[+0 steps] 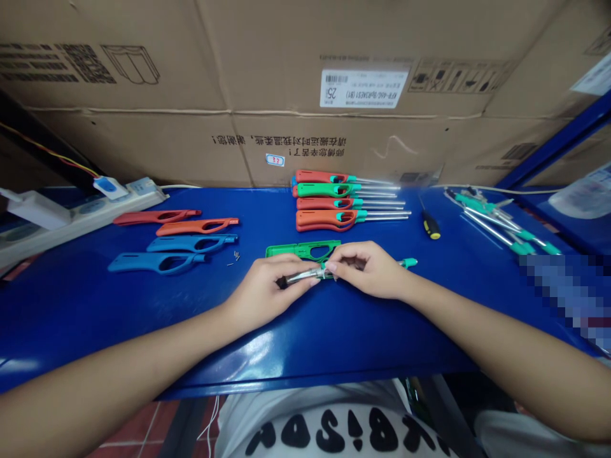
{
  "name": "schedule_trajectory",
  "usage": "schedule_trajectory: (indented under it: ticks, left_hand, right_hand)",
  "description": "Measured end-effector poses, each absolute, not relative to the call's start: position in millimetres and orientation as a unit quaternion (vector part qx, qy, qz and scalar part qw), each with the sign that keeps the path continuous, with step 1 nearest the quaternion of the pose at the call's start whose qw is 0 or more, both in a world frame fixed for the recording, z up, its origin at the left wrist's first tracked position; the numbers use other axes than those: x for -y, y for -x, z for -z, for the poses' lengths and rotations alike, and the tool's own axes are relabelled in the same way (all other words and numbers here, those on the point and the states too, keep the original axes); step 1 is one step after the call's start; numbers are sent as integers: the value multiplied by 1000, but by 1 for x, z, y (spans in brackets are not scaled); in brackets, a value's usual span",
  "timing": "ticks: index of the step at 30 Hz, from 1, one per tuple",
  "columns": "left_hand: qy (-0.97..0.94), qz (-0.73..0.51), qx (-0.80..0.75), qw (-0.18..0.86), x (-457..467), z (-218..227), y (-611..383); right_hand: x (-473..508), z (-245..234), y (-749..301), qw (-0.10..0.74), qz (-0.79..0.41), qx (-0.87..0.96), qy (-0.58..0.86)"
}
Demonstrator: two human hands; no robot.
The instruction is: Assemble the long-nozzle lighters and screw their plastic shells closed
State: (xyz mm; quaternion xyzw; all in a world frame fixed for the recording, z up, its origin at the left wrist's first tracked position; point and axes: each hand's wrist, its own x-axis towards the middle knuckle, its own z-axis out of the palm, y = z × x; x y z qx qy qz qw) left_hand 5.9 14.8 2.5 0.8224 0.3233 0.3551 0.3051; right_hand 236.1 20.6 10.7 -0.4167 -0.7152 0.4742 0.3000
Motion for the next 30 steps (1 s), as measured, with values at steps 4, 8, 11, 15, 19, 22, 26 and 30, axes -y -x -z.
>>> schedule_trajectory:
  ticks: [4,8,11,15,19,22,26,30]
  left_hand:
    - [-816,-363,-324,312,-15,-2,-6]
    - [-810,-365,-332,319,-15,-1,-7]
    - [-804,-368,-330,330,-15,0,-8]
    - [-802,-365,-324,344,-15,2,-8]
    - [-802,-364,-322,347,-15,2,-8]
    - [-802,-367,-327,339,-15,1,-8]
    - [-807,-363,-331,327,-15,-2,-8]
    - [-807,-363,-332,327,-15,-3,-7]
  right_hand:
    - [-21,-7,-237,308,-474,715,411]
    - [-20,-4,-236,324,-464,714,412]
    - [-19,-4,-235,331,-458,715,411]
    - [-18,-4,-234,326,-455,720,411]
    - [-19,-5,-233,324,-460,720,407]
    - [-19,-5,-233,317,-463,713,419]
    - [-20,-6,-235,315,-466,709,426]
    - [-20,-8,-236,330,-458,719,404]
